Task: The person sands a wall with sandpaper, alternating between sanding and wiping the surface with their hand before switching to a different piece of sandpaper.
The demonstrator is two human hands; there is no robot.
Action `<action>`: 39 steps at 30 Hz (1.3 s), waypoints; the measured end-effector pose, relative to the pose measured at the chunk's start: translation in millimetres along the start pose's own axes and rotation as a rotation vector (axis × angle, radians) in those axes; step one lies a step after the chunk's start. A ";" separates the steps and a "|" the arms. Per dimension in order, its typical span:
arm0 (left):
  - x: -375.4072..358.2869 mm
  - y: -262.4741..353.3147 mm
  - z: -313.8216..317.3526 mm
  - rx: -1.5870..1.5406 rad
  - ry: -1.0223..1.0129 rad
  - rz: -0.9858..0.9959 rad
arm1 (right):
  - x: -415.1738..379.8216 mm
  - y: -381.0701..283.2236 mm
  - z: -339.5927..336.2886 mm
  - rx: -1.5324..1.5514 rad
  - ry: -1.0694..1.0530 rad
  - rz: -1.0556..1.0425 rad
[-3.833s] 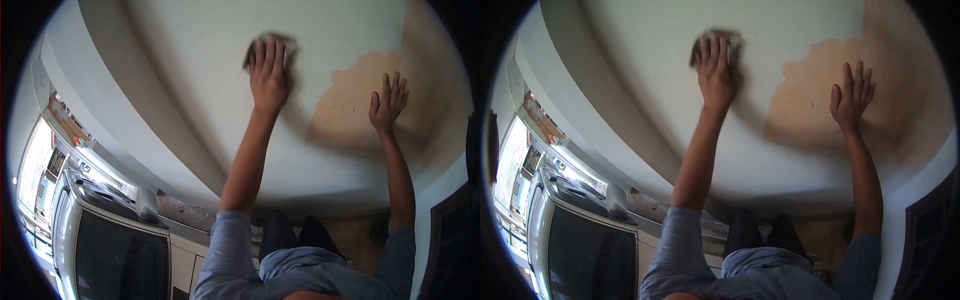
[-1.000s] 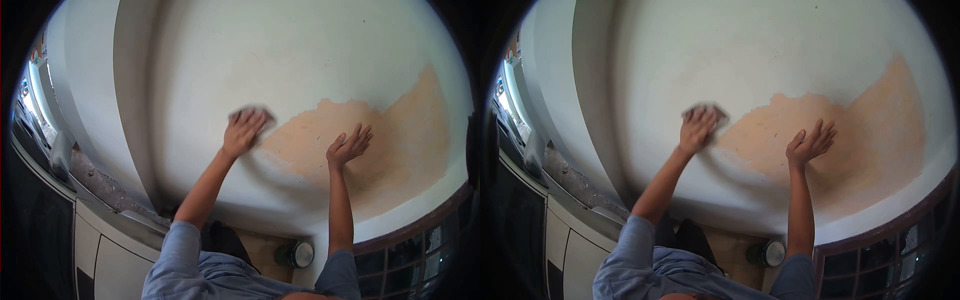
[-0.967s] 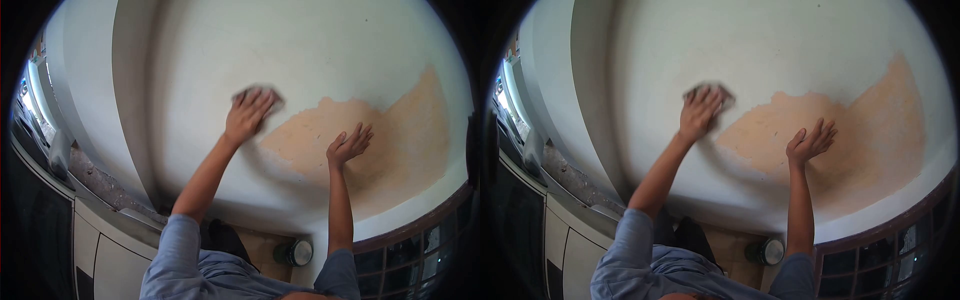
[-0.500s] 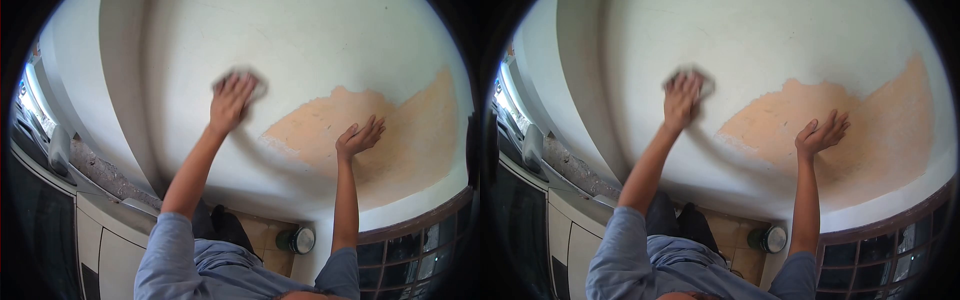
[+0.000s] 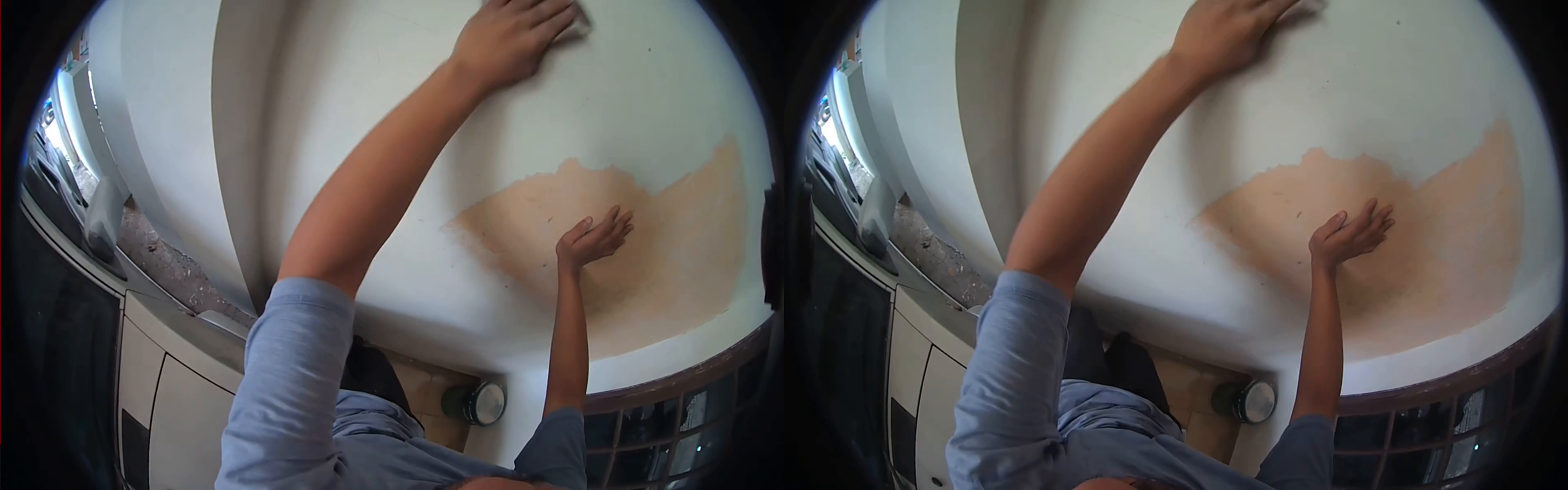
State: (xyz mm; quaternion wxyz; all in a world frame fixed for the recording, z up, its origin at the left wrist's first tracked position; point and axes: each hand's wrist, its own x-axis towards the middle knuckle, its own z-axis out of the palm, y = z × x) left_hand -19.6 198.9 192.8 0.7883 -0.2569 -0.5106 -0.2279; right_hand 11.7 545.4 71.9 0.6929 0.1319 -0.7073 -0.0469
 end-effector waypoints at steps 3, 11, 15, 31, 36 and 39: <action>29.4 -8.6 3.1 0.236 -0.264 -0.010 | -0.1 -3.2 1.9 0.016 0.008 0.001; -223.3 64.5 -98.6 0.206 -0.413 -0.237 | -3.6 0.6 -1.1 0.029 -0.005 0.026; -244.1 92.5 -85.0 0.300 -0.306 -0.381 | -4.7 0.9 -2.3 0.028 -0.029 0.051; -70.5 82.2 10.5 0.124 -0.299 -0.070 | -5.9 6.5 -1.2 0.052 -0.011 0.045; -309.0 143.7 -83.5 0.156 -0.512 -0.270 | -7.8 4.1 -5.1 0.075 0.006 0.066; -296.1 146.1 -69.0 0.186 -0.494 -0.310 | -2.0 4.9 -1.4 0.090 0.016 0.055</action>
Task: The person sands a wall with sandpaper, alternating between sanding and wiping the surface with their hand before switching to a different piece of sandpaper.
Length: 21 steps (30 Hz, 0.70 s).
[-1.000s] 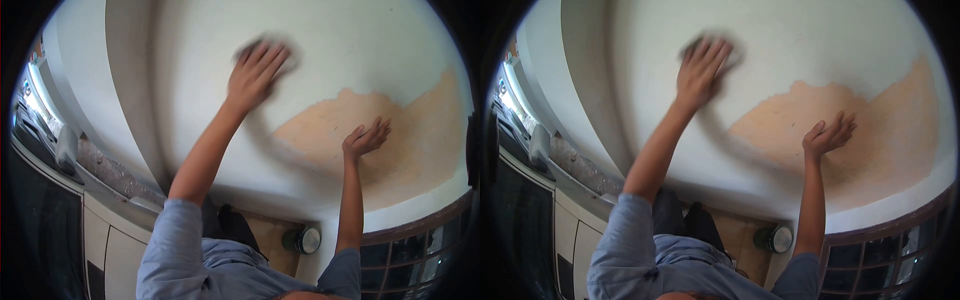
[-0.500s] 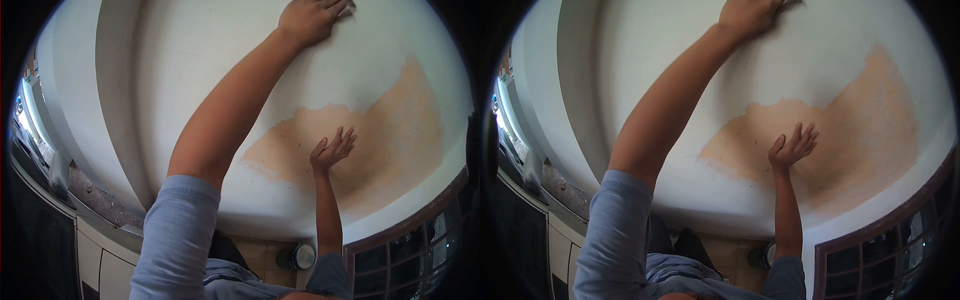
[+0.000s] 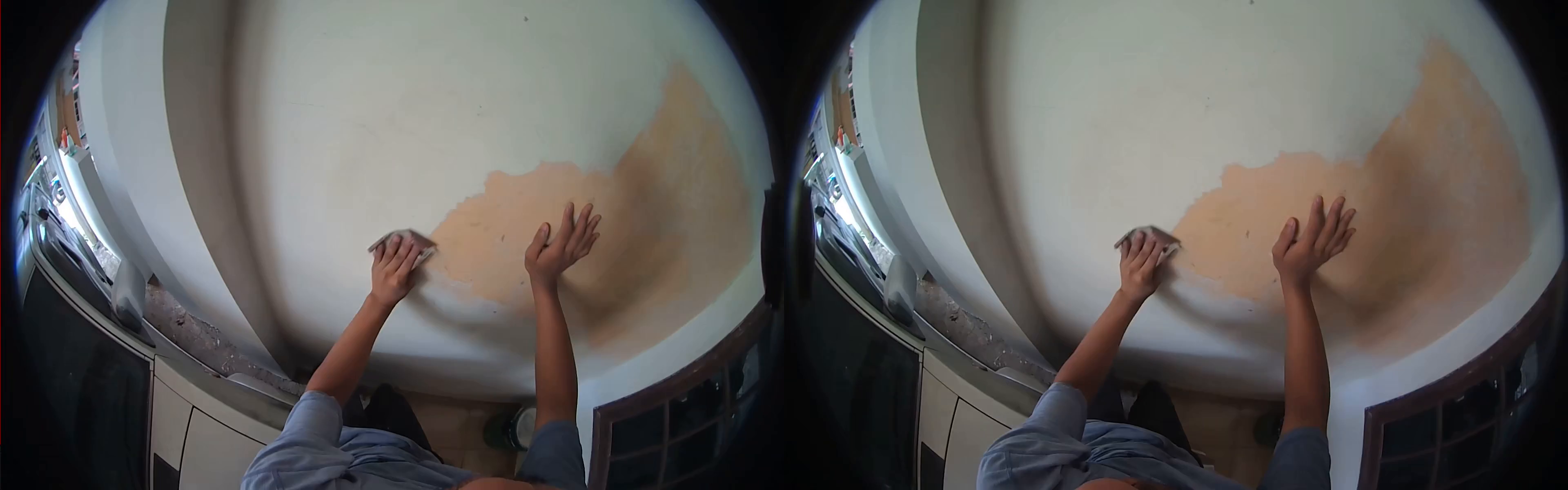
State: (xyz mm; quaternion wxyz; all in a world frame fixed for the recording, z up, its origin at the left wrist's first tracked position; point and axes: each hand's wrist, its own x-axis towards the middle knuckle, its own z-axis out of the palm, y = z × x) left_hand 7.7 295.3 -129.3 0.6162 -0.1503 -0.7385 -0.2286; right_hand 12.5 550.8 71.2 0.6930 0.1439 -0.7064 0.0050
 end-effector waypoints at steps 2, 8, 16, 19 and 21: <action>92.6 1.1 -17.3 0.038 0.038 0.079 | -4.0 0.4 -1.2 -0.022 -0.015 0.004; 370.6 -15.0 -86.9 0.146 0.205 0.236 | -2.9 -1.6 -1.7 -0.007 -0.004 0.005; 181.3 -60.8 -56.9 0.211 0.112 0.177 | -1.7 1.8 -1.8 -0.018 0.014 0.015; -13.4 -88.3 -40.9 0.168 -0.132 0.159 | -0.6 -2.5 -4.5 -0.030 0.000 0.059; -92.1 -82.2 -28.0 0.026 -0.115 0.045 | -1.9 -5.3 -7.7 -0.044 0.021 0.099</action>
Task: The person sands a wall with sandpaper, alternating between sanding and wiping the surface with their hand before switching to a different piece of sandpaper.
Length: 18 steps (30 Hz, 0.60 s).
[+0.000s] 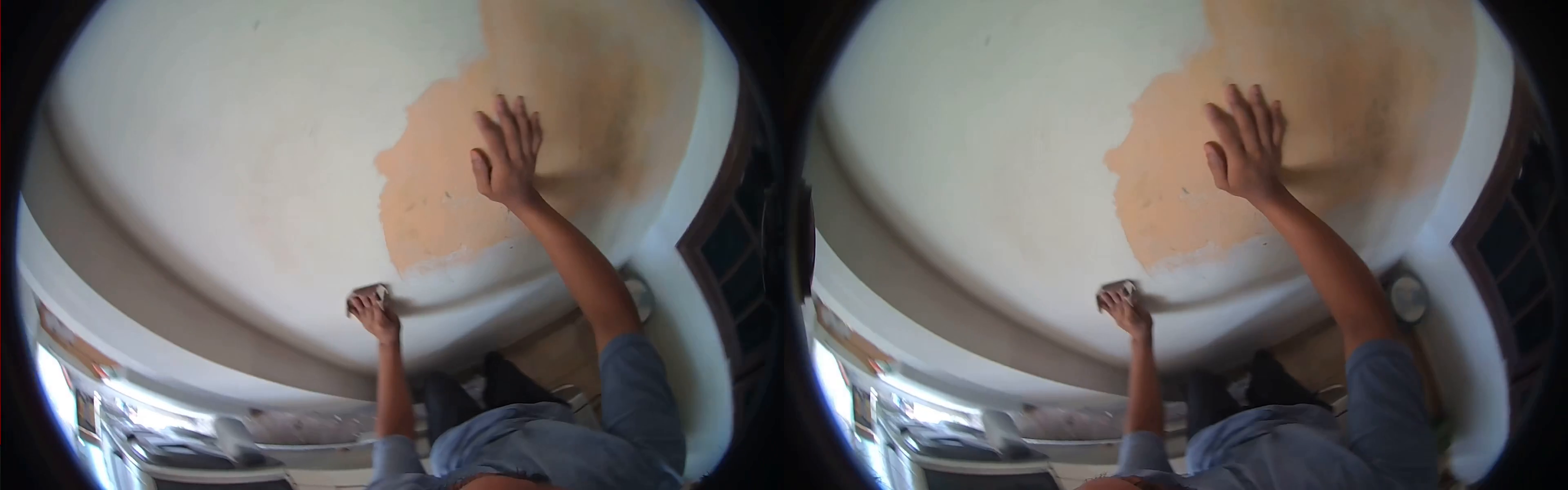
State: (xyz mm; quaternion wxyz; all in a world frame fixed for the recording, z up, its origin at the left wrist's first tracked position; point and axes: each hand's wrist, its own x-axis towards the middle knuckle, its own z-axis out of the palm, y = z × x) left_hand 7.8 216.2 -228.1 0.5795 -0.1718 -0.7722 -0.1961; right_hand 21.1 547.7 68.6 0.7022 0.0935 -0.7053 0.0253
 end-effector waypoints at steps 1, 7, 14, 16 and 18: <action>11.7 12.7 3.2 -0.010 0.049 -0.026 | -0.8 0.8 -2.5 0.025 -0.023 -0.015; 283.7 7.0 -55.2 0.199 0.246 0.188 | -3.5 -1.2 -4.9 0.022 -0.019 -0.002; 478.3 28.2 -114.3 0.131 0.340 0.386 | -2.7 1.7 -7.7 0.015 -0.028 -0.003; 434.9 26.7 -102.6 0.152 0.365 0.318 | -1.0 1.4 -4.9 0.011 0.003 -0.010; 344.7 12.1 -72.3 0.214 0.280 0.144 | -2.6 1.4 -5.8 0.018 -0.014 -0.006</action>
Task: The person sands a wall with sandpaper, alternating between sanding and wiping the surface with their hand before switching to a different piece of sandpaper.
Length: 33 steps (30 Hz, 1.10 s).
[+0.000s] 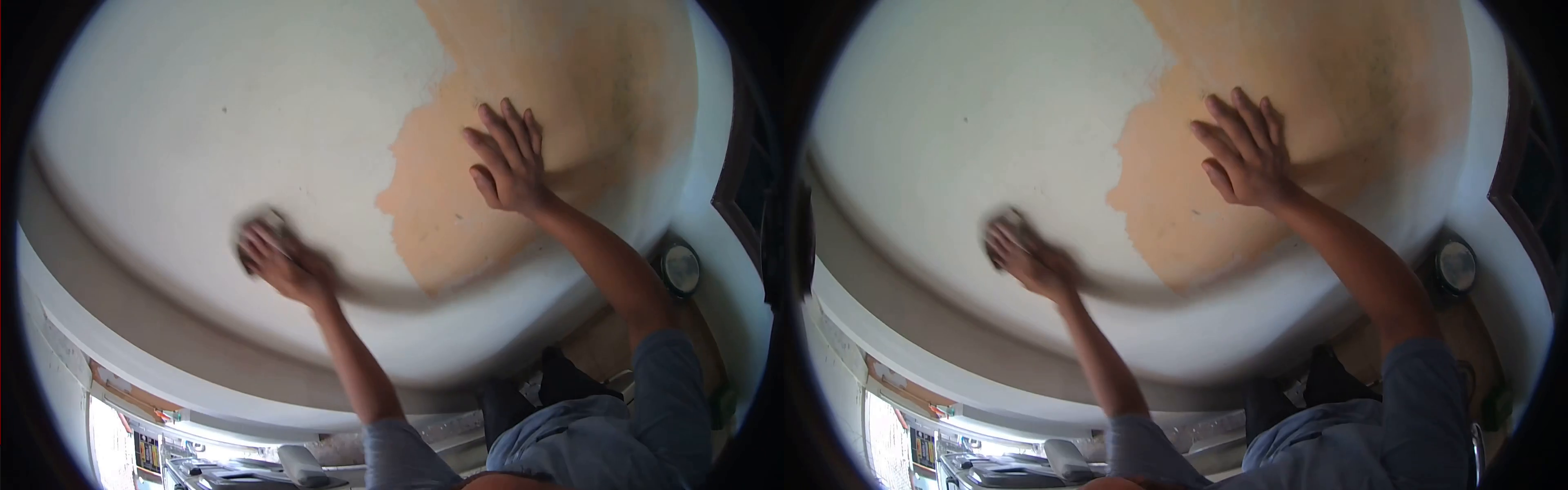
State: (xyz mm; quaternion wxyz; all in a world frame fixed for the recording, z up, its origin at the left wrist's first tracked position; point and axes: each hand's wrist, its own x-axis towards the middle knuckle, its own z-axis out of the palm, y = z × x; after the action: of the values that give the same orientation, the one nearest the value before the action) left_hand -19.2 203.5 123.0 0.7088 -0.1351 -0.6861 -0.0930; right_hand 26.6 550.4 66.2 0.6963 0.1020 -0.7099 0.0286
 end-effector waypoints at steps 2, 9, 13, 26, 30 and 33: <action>-125.4 9.7 -1.8 0.051 -0.079 0.038 | 0.4 2.2 -0.4 -0.015 0.015 0.005; -180.5 40.7 -5.1 -0.070 -0.069 0.032 | 0.9 -1.4 -0.7 0.012 -0.006 -0.018; 56.5 31.7 3.6 -0.025 0.041 0.065 | 0.6 -2.0 -2.2 -0.008 -0.005 -0.016; -97.6 43.2 -2.1 -0.023 -0.052 0.060 | -0.7 -0.3 -2.2 0.008 0.005 0.009; -329.1 66.4 -37.4 -0.134 -0.281 0.001 | -2.8 1.5 -1.4 -0.005 -0.020 0.009; -342.0 64.6 -38.6 -0.244 -0.373 -0.079 | 6.6 9.5 0.3 -0.022 -0.005 -0.010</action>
State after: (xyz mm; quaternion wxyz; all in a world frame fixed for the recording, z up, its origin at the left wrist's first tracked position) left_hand 23.8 234.0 -223.3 0.5439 -0.2075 -0.7938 -0.1763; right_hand 24.4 558.9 73.7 0.6956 0.0978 -0.7115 0.0171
